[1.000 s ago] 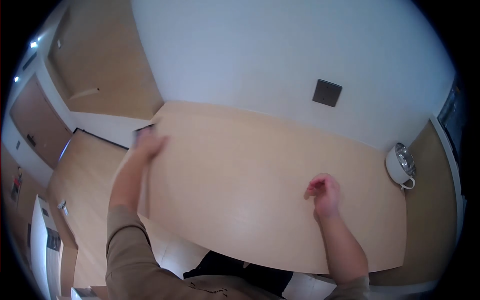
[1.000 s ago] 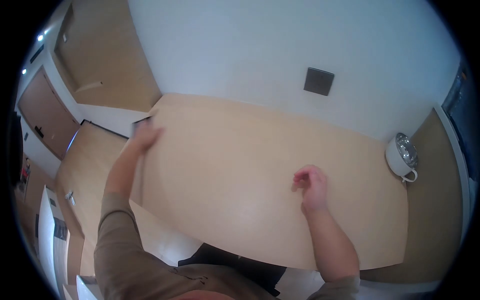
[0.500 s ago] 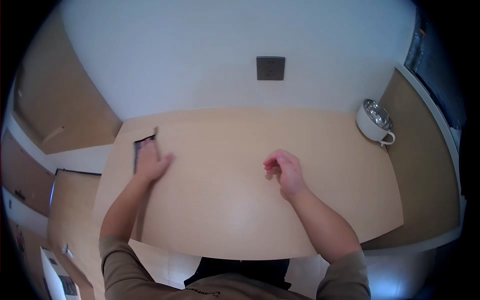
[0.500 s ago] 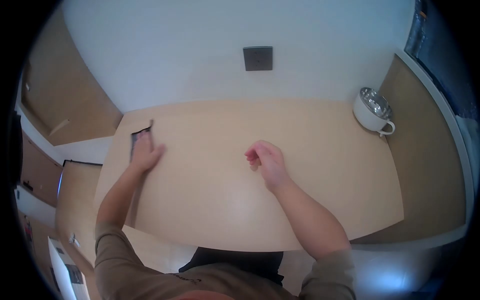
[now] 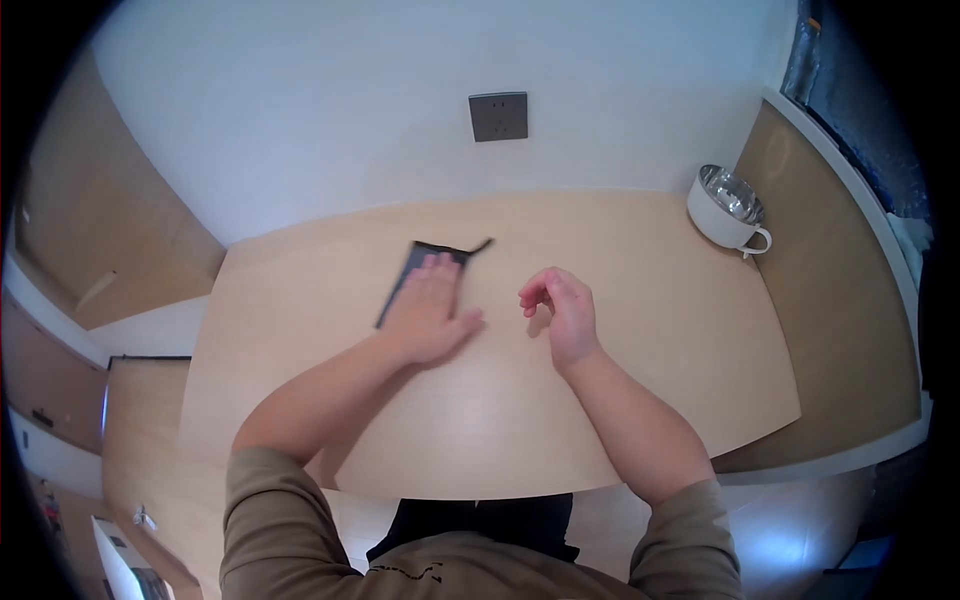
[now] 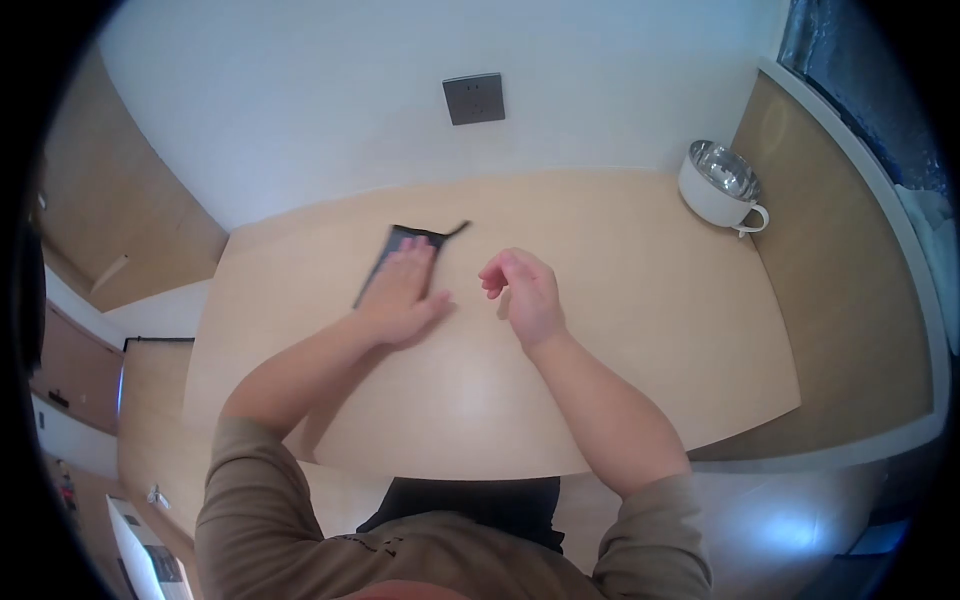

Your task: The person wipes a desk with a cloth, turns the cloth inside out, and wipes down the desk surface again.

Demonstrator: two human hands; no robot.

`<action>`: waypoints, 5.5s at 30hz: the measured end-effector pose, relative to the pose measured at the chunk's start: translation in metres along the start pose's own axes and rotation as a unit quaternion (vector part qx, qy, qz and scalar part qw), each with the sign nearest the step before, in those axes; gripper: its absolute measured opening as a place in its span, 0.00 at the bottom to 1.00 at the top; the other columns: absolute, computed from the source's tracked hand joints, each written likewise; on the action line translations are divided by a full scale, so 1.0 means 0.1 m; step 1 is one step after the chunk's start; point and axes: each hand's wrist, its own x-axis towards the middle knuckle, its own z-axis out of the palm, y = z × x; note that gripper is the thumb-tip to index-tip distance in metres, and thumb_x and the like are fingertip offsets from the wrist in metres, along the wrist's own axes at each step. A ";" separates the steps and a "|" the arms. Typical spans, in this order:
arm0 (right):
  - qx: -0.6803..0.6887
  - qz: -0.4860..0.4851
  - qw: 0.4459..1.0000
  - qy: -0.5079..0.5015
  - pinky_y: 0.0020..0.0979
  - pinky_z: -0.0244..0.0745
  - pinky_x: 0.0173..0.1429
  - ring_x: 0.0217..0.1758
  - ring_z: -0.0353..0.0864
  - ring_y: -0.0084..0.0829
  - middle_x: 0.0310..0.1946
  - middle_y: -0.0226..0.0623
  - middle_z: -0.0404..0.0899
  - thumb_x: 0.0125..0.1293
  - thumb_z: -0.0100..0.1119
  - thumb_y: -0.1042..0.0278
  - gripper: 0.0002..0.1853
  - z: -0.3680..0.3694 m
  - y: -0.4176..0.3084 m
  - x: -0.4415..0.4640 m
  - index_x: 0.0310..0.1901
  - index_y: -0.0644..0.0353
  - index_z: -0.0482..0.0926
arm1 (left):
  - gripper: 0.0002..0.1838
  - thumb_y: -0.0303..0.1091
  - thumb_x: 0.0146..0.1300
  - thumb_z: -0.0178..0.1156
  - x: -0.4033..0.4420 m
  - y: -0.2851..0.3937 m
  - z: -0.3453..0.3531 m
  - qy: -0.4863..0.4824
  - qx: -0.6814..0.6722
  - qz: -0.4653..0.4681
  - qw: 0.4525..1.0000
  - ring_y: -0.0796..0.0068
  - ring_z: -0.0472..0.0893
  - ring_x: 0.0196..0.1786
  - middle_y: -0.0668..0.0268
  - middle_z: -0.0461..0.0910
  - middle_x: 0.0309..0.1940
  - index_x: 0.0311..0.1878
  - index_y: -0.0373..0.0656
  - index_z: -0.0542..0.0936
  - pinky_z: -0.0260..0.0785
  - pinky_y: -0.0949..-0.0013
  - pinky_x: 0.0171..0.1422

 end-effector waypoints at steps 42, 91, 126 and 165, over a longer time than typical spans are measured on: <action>-0.765 0.081 0.638 -0.028 0.39 0.45 0.83 0.81 0.50 0.48 0.76 0.56 0.54 0.74 0.44 0.45 0.39 -1.53 -0.28 0.24 0.73 0.72 0.57 | 0.33 0.48 0.71 0.51 0.03 -0.40 0.00 0.082 -0.041 -0.069 0.993 0.41 0.55 0.78 0.41 0.61 0.73 0.67 0.28 0.68 0.47 0.51 0.81; -0.668 -0.109 0.663 -0.320 0.49 0.45 0.81 0.80 0.51 0.52 0.76 0.58 0.55 0.67 0.52 0.47 0.43 -0.53 -0.31 -0.37 0.74 0.71 0.54 | 0.64 0.69 0.52 0.62 -0.06 -0.12 -0.15 -0.046 0.019 -0.018 0.999 0.44 0.40 0.82 0.40 0.44 0.79 0.76 0.25 0.48 0.31 0.49 0.84; -0.681 -0.127 0.662 -0.287 0.47 0.44 0.82 0.80 0.50 0.54 0.76 0.58 0.54 0.69 0.48 0.38 0.45 -0.25 -0.05 -0.04 0.73 0.74 0.56 | 0.59 0.73 0.61 0.50 -0.06 -0.18 -0.04 -0.035 0.026 -0.003 0.999 0.41 0.39 0.82 0.38 0.44 0.79 0.76 0.25 0.49 0.26 0.46 0.83; -0.718 -0.106 0.657 -0.204 0.45 0.44 0.82 0.81 0.50 0.51 0.76 0.56 0.55 0.72 0.43 0.45 0.40 0.92 0.58 0.38 0.74 0.71 0.56 | 0.31 0.45 0.67 0.55 -0.04 -0.33 0.04 0.342 -0.176 0.129 0.914 0.41 0.66 0.72 0.42 0.70 0.66 0.63 0.27 0.72 0.53 0.49 0.78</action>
